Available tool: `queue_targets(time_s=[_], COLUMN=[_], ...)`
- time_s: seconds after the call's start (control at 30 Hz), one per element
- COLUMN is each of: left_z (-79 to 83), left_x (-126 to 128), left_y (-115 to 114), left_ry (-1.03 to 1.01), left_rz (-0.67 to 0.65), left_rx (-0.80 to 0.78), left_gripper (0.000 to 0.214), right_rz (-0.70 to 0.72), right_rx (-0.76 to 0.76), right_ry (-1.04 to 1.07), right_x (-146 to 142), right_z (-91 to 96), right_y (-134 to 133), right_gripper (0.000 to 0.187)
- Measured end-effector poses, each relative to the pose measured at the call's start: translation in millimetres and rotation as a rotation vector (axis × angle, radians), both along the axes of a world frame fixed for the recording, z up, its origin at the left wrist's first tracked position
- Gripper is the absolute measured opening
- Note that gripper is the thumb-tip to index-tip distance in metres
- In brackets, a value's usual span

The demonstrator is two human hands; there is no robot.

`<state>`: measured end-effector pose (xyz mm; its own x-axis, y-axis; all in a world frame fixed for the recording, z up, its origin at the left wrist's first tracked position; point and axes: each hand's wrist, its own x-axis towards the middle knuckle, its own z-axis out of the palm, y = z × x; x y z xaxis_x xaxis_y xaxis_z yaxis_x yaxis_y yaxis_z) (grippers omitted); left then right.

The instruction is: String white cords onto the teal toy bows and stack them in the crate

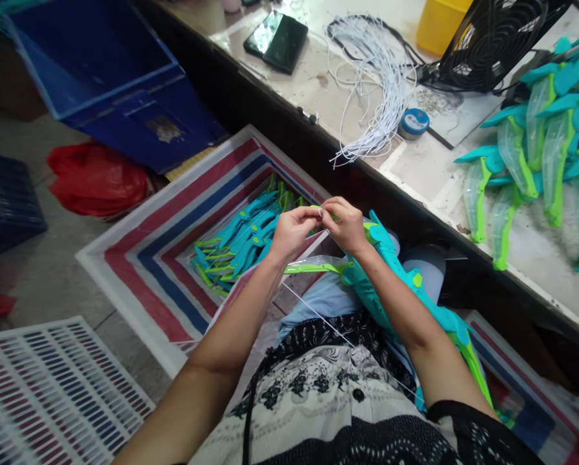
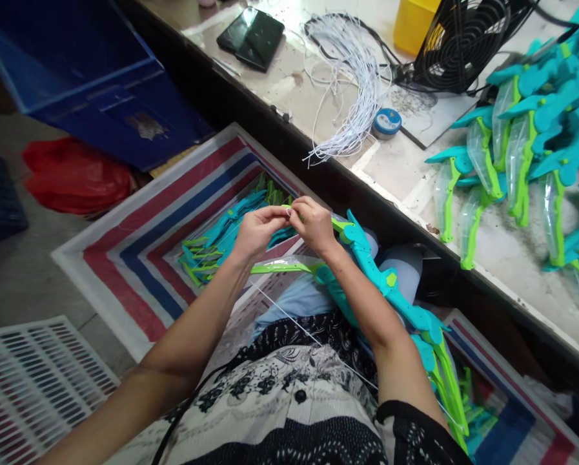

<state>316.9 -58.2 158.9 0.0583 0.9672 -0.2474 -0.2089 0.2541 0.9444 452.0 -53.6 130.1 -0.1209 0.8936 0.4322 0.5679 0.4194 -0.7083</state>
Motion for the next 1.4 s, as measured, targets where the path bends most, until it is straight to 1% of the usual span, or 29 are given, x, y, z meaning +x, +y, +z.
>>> queue_targets(time_s=[0.07, 0.13, 0.3, 0.37, 0.43, 0.53, 0.6, 0.7, 0.8, 0.87, 0.93, 1.03, 1.07, 1.13, 1.23, 1.3, 1.4], left_z=[-0.1, -2.8, -13.2, -14.8, -14.3, -11.9, -11.5, -13.4, -14.9, -13.6, -10.5, -5.1, -3.7, -2.1, -1.8, -1.8, -1.3], left_x=[-2.8, -2.7, 1.4, -0.3, -4.0, -9.4, -10.6, -8.7, -6.8, -8.3, -12.3, -18.9, -20.1, -20.1, -16.0, -13.7, -13.9], left_y=[-0.4, -0.6, -1.4, -1.7, -2.3, -4.1, -5.8, -7.8, -7.6, -6.0, -3.5, 0.3, 1.2, 1.9, 0.0, -2.6, -6.1], left_ry=[0.058, 0.141, 0.321, 0.363, 0.369, 0.309, 0.257, 0.233, 0.240, 0.238, 0.251, 0.266, 0.267, 0.283, 0.353, 0.382, 0.426], left_rz=[-0.035, -0.034, 0.096, 0.073, 0.012, -0.050, -0.055, -0.010, 0.022, 0.005, -0.054, -0.178, -0.204, -0.213, -0.167, -0.145, -0.151], left_rx=[0.008, 0.025, 0.102, 0.125, 0.122, 0.103, 0.085, 0.028, 0.007, 0.022, 0.031, 0.011, 0.003, 0.002, 0.045, 0.079, 0.111], left_gripper=[0.018, 0.018, 0.018, 0.015, 0.012, 0.013, 0.016, 0.017, 0.016, 0.016, 0.017, 0.021, 0.022, 0.021, 0.019, 0.018, 0.019], right_rz=[0.027, 0.024, -0.041, -0.036, -0.027, -0.040, -0.060, -0.055, 0.063, 0.157, 0.220, 0.274, 0.277, 0.245, 0.171, 0.149, 0.152], right_rx=[0.008, 0.009, -0.002, -0.019, -0.030, -0.025, -0.022, -0.025, -0.031, -0.045, -0.068, -0.114, -0.129, -0.147, -0.130, -0.132, -0.198], right_ry=[0.068, 0.108, 0.185, 0.205, 0.223, 0.263, 0.273, 0.256, 0.241, 0.229, 0.214, 0.186, 0.170, 0.135, 0.115, 0.127, 0.137], right_x=[1.0, 0.4, -2.8, -3.2, -3.4, -4.2, -5.2, -5.3, -0.7, 5.0, 11.6, 19.2, 20.6, 21.7, 21.5, 22.0, 24.4], right_z=[-2.4, -4.4, -8.6, -9.9, -11.0, -12.4, -13.7, -16.2, -18.1, -18.1, -16.3, -9.8, -7.1, -1.7, 3.4, 4.4, 4.1], right_y=[-3.4, -7.9, -15.5, -16.7, -17.5, -18.6, -19.6, -21.5, -21.8, -19.4, -14.6, -6.6, -4.8, -3.6, -6.6, -9.5, -11.6], right_gripper=[0.020, 0.020, 0.019, 0.019, 0.018, 0.018, 0.019, 0.020, 0.021, 0.024, 0.026, 0.029, 0.029, 0.029, 0.029, 0.030, 0.035])
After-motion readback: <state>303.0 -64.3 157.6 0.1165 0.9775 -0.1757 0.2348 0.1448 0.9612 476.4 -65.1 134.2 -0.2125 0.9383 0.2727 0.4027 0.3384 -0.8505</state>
